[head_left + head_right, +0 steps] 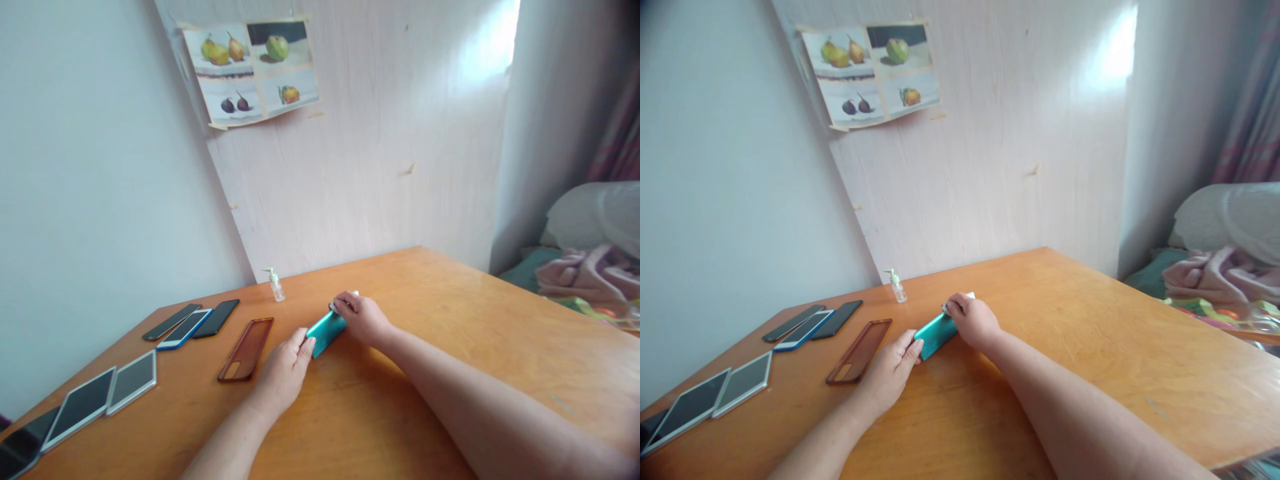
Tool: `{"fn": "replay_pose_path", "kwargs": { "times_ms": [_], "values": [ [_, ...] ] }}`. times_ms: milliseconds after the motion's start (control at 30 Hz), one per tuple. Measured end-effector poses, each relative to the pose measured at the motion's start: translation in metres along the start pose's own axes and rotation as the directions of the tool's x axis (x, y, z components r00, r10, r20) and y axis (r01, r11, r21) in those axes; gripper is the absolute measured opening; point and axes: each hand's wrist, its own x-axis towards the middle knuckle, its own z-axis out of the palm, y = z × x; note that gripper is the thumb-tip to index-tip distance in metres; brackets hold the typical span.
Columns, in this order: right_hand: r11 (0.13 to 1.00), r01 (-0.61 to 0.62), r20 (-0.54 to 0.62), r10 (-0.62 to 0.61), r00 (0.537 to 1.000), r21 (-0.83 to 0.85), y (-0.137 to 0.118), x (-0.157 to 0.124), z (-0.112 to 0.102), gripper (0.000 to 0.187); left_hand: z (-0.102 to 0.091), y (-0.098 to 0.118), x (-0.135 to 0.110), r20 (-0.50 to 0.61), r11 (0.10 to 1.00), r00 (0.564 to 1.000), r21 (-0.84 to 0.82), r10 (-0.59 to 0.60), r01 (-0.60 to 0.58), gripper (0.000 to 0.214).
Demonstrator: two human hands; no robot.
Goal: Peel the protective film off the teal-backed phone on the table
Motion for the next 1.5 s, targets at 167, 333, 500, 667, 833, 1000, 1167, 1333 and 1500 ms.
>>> {"fn": "replay_pose_path", "kwargs": {
  "times_ms": [167,333,500,667,833,1000,1167,1333,1500],
  "values": [
    [0.992,0.121,0.111,-0.125,0.986,0.039,-0.012,-0.010,0.007,0.031,0.000,0.000,0.001,0.001,1.000,1.000,-0.006,0.003,-0.003,0.030],
    [0.990,-0.058,-0.005,0.059,0.998,0.127,0.005,0.005,-0.001,0.029,0.001,-0.002,0.000,-0.005,1.000,1.000,-0.017,0.003,-0.003,0.032],
    [0.966,-0.156,-0.049,0.169,0.984,0.205,0.018,0.015,-0.008,0.037,0.002,-0.001,0.000,-0.004,1.000,1.000,-0.014,-0.003,0.003,0.031],
    [0.957,-0.242,-0.033,0.250,0.968,0.162,0.020,0.014,-0.008,0.045,0.003,-0.003,0.000,-0.017,0.999,1.000,-0.038,-0.011,0.010,0.031],
    [0.956,-0.287,-0.014,0.287,0.958,-0.059,0.026,0.016,-0.012,0.032,0.004,-0.007,0.001,-0.022,0.993,1.000,-0.115,-0.019,0.017,0.033],
    [0.924,-0.276,0.002,0.287,0.958,-0.266,0.027,0.014,-0.017,0.024,0.004,-0.008,0.002,-0.012,0.985,0.999,-0.169,-0.033,0.031,0.032],
    [0.935,-0.207,0.029,0.225,0.974,-0.287,0.027,0.017,-0.018,0.023,0.001,-0.005,0.001,0.019,0.976,0.999,-0.212,-0.041,0.044,0.031],
    [0.956,-0.168,0.051,0.185,0.981,-0.243,0.032,0.020,-0.016,0.020,0.000,-0.004,0.001,0.020,0.974,0.999,-0.219,-0.049,0.053,0.031],
    [0.967,-0.187,0.065,0.201,0.977,-0.174,0.037,0.020,-0.016,0.016,0.000,-0.008,0.001,0.031,0.944,0.998,-0.325,-0.057,0.064,0.032]
  ]
}}
